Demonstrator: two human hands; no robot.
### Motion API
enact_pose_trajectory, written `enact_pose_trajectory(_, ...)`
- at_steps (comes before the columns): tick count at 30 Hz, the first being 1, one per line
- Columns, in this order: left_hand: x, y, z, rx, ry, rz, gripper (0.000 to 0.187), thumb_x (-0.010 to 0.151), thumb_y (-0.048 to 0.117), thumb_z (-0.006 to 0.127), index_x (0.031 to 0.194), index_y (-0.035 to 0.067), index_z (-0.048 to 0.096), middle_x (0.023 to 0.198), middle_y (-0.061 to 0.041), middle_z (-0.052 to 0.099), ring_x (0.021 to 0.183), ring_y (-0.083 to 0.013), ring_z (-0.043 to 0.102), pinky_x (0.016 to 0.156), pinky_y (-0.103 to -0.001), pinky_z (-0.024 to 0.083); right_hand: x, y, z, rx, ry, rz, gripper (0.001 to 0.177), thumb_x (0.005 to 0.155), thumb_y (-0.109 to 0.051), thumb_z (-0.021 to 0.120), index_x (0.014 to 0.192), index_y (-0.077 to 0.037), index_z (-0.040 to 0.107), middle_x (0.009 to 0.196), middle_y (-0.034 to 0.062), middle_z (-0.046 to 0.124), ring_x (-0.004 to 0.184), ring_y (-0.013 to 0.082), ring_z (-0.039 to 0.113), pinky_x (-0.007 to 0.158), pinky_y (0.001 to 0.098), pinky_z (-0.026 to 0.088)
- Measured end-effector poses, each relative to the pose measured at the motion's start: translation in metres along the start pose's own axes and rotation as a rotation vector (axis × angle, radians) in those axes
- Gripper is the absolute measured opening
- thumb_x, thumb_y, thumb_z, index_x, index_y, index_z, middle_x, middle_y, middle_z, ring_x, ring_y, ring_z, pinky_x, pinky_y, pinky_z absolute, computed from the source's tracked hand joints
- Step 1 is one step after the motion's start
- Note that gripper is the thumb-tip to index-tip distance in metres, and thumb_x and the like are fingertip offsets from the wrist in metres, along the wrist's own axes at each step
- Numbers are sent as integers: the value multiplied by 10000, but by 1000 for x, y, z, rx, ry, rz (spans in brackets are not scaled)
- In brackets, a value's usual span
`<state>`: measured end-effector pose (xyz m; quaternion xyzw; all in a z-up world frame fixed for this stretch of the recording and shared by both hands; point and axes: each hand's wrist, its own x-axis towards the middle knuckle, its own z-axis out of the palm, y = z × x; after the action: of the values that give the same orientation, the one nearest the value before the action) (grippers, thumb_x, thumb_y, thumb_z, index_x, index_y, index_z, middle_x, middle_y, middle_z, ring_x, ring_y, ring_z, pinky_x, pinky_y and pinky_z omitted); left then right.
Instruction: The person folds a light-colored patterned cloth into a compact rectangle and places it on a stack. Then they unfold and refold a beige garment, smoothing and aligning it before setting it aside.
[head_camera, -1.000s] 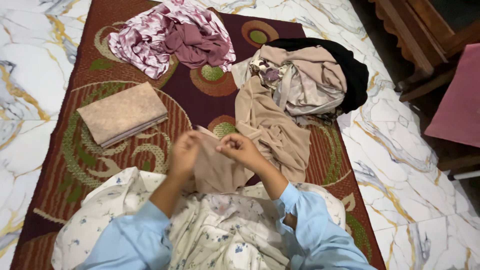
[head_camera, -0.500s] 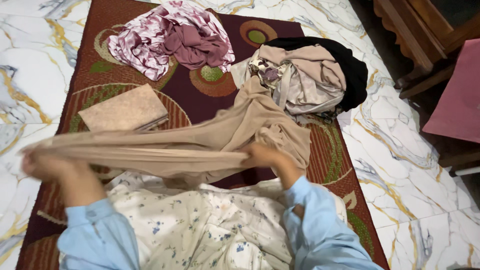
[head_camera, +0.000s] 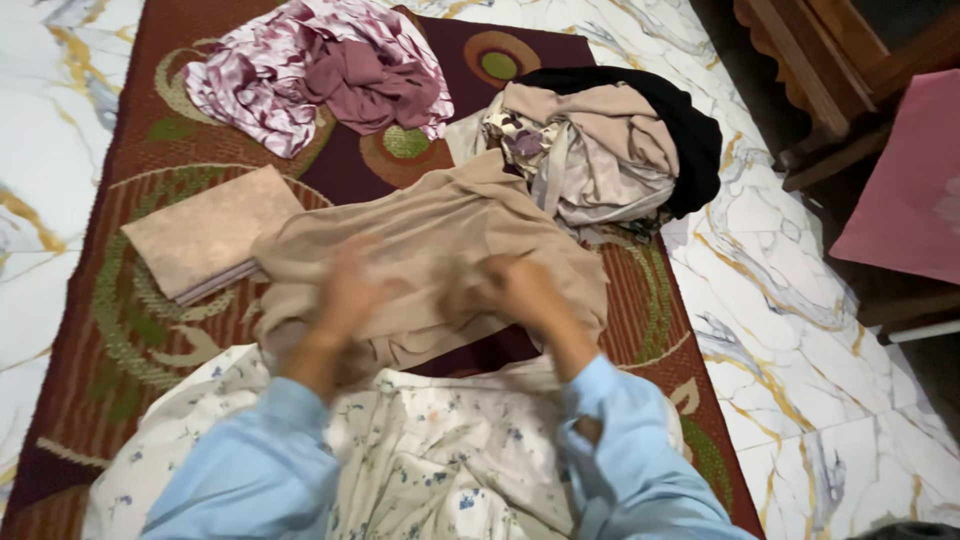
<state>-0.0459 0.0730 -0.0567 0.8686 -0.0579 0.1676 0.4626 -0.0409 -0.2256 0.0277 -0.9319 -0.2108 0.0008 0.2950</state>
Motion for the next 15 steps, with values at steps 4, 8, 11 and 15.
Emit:
enact_pose_trajectory(4,-24,51,49,182,-608,-160,860,653,511,884,1356,139,557,1161,-161,708,1064,-331,692,910,-426,540,5,-25,23,-125,-73,-291,332,737,-276,811,1015,-109,743,998,133,750,908,362,709,783,443,561)
enact_pose_trajectory(8,-17,9,35,234,-696,-413,372,920,415,630,1205,191,717,1024,-166,766,955,-343,757,861,-453,581,11,22,2,-258,-52,-155,296,786,-149,747,1081,-151,767,1007,118,746,896,344,717,767,445,558)
enact_pose_trajectory(11,-6,-36,-2,370,-356,-179,394,870,270,627,1250,197,699,1138,-192,722,1059,-383,684,898,-496,536,10,67,-28,-332,81,129,284,739,-147,780,1021,-161,756,1002,113,721,885,352,708,751,469,552)
enact_pose_trajectory(15,-1,-64,-23,525,-353,-483,366,965,267,563,1306,211,682,1214,-191,711,1138,-402,662,960,-523,515,1,104,-60,-370,351,196,189,760,-136,769,948,-149,763,1072,114,703,922,376,689,745,490,539)
